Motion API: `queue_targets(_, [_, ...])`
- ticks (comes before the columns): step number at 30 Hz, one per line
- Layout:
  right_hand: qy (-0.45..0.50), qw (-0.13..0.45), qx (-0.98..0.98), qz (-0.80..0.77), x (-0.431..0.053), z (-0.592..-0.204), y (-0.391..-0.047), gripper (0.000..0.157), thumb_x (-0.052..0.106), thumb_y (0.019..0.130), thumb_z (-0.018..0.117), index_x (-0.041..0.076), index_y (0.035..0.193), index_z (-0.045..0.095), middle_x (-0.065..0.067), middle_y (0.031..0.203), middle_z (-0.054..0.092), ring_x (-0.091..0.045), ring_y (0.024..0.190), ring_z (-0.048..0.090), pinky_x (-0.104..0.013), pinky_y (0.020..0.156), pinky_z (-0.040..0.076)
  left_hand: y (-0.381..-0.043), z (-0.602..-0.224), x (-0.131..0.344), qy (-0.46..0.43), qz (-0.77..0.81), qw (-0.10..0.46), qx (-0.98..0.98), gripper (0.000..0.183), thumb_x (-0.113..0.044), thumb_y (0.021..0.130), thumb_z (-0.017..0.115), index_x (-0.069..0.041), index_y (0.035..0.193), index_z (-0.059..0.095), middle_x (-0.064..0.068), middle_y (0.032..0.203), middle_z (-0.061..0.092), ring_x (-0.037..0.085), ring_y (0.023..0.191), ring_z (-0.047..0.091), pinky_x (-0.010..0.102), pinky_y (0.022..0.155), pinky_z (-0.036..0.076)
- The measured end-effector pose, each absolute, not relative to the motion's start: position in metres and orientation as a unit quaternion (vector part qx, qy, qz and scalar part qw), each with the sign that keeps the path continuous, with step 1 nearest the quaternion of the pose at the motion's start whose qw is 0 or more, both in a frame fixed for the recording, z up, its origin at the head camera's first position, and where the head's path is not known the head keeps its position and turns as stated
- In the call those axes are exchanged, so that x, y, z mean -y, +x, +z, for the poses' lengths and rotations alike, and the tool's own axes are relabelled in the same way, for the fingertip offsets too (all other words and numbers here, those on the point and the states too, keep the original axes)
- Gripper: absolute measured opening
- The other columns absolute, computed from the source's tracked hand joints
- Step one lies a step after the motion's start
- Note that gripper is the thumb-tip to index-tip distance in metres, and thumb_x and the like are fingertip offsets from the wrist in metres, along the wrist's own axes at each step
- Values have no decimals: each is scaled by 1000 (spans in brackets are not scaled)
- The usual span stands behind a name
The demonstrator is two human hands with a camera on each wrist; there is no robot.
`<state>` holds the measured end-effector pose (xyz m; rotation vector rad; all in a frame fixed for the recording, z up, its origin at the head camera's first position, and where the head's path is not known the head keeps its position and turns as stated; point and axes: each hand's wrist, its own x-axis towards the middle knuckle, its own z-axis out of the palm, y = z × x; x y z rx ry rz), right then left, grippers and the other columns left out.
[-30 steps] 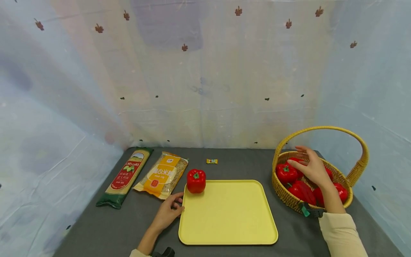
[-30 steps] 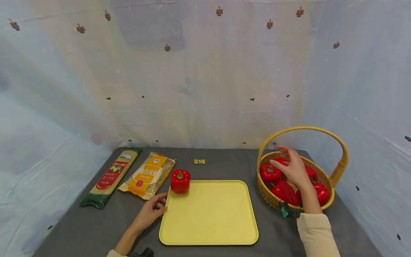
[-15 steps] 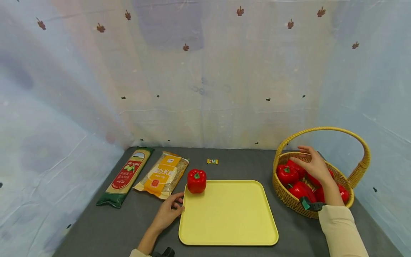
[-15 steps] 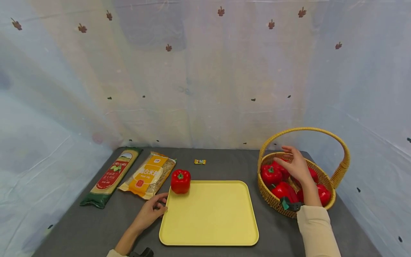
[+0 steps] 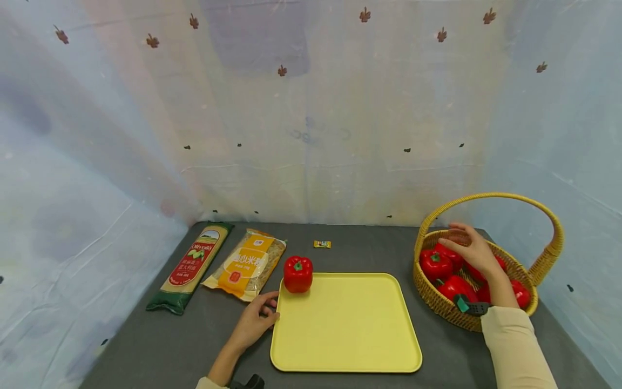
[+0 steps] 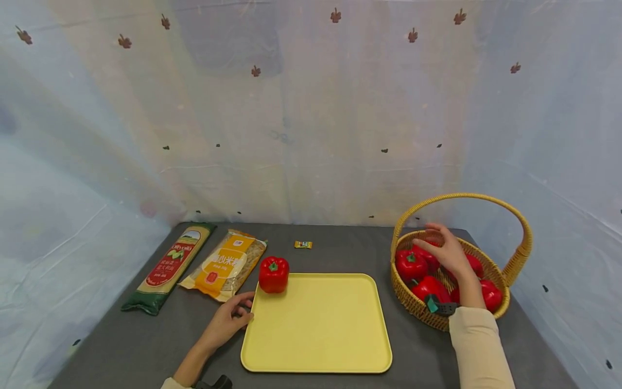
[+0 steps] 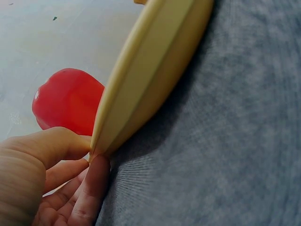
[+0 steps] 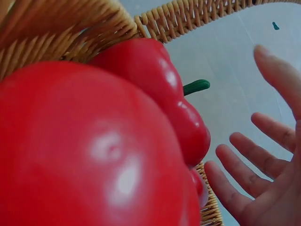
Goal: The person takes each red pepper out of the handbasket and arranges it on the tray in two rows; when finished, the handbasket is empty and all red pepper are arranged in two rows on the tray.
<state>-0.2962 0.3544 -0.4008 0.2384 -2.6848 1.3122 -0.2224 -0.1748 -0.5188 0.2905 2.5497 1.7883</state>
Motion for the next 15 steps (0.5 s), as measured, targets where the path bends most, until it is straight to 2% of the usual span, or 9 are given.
queue_targets(2, [88, 59, 893, 437, -356, -402, -297, 67, 31, 92, 58, 2, 143, 26, -25, 135, 41, -37, 117, 43, -11, 76, 43, -222, -518, 175, 91, 574, 6, -814, 47, -4, 81, 68, -1, 126, 53, 12, 100, 54, 12, 68, 54, 26, 54, 50])
queue_targets(3, [94, 51, 892, 438, -356, -403, -297, 68, 31, 92, 59, 2, 144, 26, -25, 136, 40, -38, 118, 43, -9, 76, 43, -222, -518, 174, 90, 574, 7, -814, 47, -4, 81, 69, -1, 126, 53, 12, 100, 54, 13, 68, 54, 26, 54, 50])
queue_targets(11, [152, -1, 874, 461, -359, -413, -303, 65, 19, 90, 62, -1, 143, 28, -28, 139, 36, -43, 124, 37, -12, 82, 43, -222, -517, 174, 79, 564, 17, -822, 47, -3, 82, 67, -3, 127, 53, 11, 101, 54, 13, 68, 54, 26, 55, 50])
queue_targets(13, [161, -19, 867, 470, -360, -415, -304, 65, 17, 90, 62, -2, 142, 28, -28, 140, 36, -40, 125, 37, -12, 83, 42, -222, -518, 174, 80, 565, 18, -821, 47, -4, 82, 67, -3, 127, 53, 11, 101, 54, 13, 67, 54, 27, 55, 50])
queue_targets(15, [169, -41, 859, 482, -361, -418, -305, 65, 15, 89, 62, -2, 142, 28, -28, 141, 35, -31, 126, 41, -13, 85, 42, -222, -519, 175, 86, 566, 16, -820, 47, -4, 82, 67, -2, 127, 52, 11, 101, 53, 13, 67, 54, 27, 55, 50])
